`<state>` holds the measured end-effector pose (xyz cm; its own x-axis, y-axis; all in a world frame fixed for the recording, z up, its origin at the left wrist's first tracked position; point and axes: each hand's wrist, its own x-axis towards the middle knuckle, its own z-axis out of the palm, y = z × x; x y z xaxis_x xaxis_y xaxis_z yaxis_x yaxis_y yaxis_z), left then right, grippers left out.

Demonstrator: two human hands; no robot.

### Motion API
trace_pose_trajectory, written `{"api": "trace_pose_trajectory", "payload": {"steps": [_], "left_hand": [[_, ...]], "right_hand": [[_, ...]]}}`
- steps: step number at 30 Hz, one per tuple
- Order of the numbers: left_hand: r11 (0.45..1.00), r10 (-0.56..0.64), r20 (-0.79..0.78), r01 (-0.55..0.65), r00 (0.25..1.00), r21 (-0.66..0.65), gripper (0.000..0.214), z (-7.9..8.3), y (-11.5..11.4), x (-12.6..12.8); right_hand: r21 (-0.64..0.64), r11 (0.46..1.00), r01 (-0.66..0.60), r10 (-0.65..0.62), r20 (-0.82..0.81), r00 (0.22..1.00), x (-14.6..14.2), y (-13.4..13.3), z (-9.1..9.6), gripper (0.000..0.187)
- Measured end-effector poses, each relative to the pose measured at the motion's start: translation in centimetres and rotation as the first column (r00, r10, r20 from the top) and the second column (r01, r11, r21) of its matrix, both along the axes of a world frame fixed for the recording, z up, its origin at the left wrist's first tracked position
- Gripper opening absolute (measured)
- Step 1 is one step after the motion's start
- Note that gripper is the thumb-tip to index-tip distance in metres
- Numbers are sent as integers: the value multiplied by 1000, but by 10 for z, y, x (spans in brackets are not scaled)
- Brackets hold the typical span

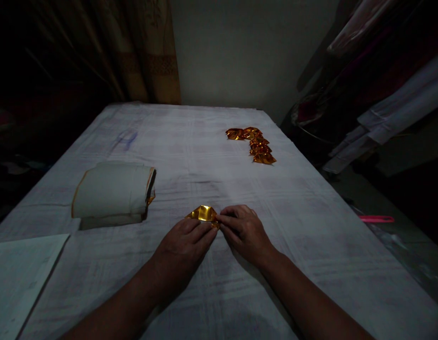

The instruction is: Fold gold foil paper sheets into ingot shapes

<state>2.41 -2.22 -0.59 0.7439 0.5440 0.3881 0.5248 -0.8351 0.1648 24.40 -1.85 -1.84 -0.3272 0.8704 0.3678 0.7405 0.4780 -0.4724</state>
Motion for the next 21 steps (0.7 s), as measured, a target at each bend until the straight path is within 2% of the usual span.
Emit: {"api": "trace_pose_trajectory", "payload": {"steps": [10, 21], "left_hand": [[1000, 7, -11, -7, 1000, -2, 38, -1, -1, -1], [999, 23, -22, -24, 999, -43, 34, -2, -1, -1]], "right_hand": [[21, 1000, -3, 3, -11, 1000, -2, 1, 1, 26], [-29, 999, 13, -15, -36, 999, -3, 0, 3, 29]]}}
